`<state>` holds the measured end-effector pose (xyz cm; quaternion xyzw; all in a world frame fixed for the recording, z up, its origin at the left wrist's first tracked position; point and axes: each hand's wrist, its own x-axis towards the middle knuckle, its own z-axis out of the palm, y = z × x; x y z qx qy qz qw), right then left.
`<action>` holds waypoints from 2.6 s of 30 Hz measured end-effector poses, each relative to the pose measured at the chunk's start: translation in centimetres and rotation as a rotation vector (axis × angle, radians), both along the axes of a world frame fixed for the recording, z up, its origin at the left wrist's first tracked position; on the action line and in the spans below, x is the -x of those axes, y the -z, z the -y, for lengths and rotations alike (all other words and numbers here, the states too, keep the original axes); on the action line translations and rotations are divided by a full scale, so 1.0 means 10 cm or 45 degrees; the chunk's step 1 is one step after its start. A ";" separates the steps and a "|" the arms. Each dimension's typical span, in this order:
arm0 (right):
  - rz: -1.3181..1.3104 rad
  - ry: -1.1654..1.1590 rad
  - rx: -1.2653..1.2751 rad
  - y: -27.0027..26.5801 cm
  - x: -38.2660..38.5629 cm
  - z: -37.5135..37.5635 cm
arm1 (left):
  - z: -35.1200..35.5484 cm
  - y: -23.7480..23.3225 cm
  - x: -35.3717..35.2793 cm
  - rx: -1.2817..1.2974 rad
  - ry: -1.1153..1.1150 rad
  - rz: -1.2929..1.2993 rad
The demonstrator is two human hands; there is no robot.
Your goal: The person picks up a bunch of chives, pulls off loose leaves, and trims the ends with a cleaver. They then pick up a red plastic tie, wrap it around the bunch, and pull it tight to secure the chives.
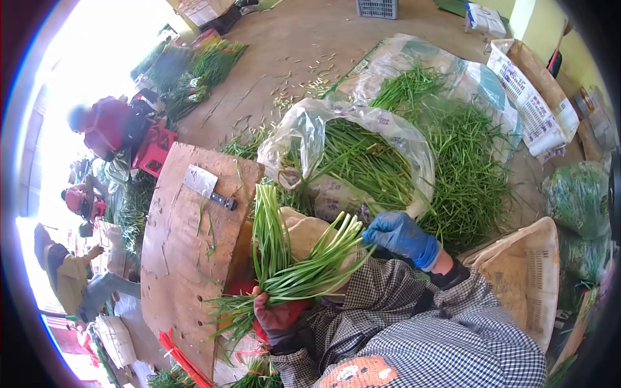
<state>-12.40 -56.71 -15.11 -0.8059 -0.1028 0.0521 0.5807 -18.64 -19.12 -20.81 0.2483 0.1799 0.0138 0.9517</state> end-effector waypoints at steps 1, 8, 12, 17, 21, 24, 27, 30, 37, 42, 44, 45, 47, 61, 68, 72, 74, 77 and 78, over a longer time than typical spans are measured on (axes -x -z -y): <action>0.001 -0.003 0.005 0.02 0.02 0.11 | 0.04 -0.06 -0.01 -0.016 0.029 0.021; 0.189 0.227 0.142 -0.33 -0.16 0.33 | 0.24 -0.28 -0.07 0.119 0.119 0.046; 0.354 -0.113 0.454 -0.27 -0.34 -0.05 | 0.20 -0.21 -0.09 0.020 0.068 0.015; 0.204 -0.193 0.367 -0.16 -0.34 -0.06 | 0.04 -0.09 0.00 -0.051 0.010 -0.019; 0.273 -0.156 0.157 -0.16 -0.30 -0.05 | 0.06 -0.09 -0.02 -0.043 -0.033 -0.026; 0.384 -0.069 0.125 -0.16 -0.28 0.01 | 0.12 -0.18 -0.04 -0.027 0.035 0.025; 0.333 0.130 0.055 -0.25 -0.28 0.12 | 0.14 -0.23 -0.03 -0.060 0.069 0.078; 0.075 0.009 0.168 -0.33 -0.20 0.11 | 0.23 -0.31 -0.03 0.003 0.047 0.062; -0.101 0.074 -0.195 0.05 -0.08 -0.16 | 0.05 -0.06 0.02 -0.066 -0.048 -0.031; -0.209 0.129 -0.550 0.02 -0.06 -0.25 | 0.09 -0.11 0.03 -0.046 -0.065 -0.024; -0.265 0.184 -0.709 -0.07 -0.05 -0.27 | 0.08 -0.08 0.04 -0.042 -0.068 -0.019; -0.266 0.180 -0.707 -0.05 -0.05 -0.27 | 0.09 -0.08 0.05 -0.041 -0.065 -0.013; -0.232 0.188 -0.619 0.02 -0.07 -0.27 | 0.11 -0.10 0.05 -0.040 -0.070 -0.010; -0.213 0.216 -0.392 -0.02 -0.13 -0.26 | 0.18 -0.20 0.08 -0.037 -0.028 0.067; -0.078 0.218 -0.314 0.12 -0.15 -0.07 | 0.14 -0.10 0.09 -0.032 0.087 0.011; 0.018 0.624 -0.103 -0.12 -0.15 0.67 | 0.09 -0.12 0.11 -0.010 -0.021 -0.039; 0.062 0.811 0.040 0.02 -0.12 1.34 | 0.04 -0.04 0.13 -0.036 -0.035 0.013; -0.168 1.019 0.405 -0.14 -0.10 1.85 | 0.00 -0.04 0.11 -0.051 -0.025 0.027; 0.040 0.874 0.595 -0.24 -0.13 1.76 | 0.01 -0.05 0.10 -0.047 0.002 -0.017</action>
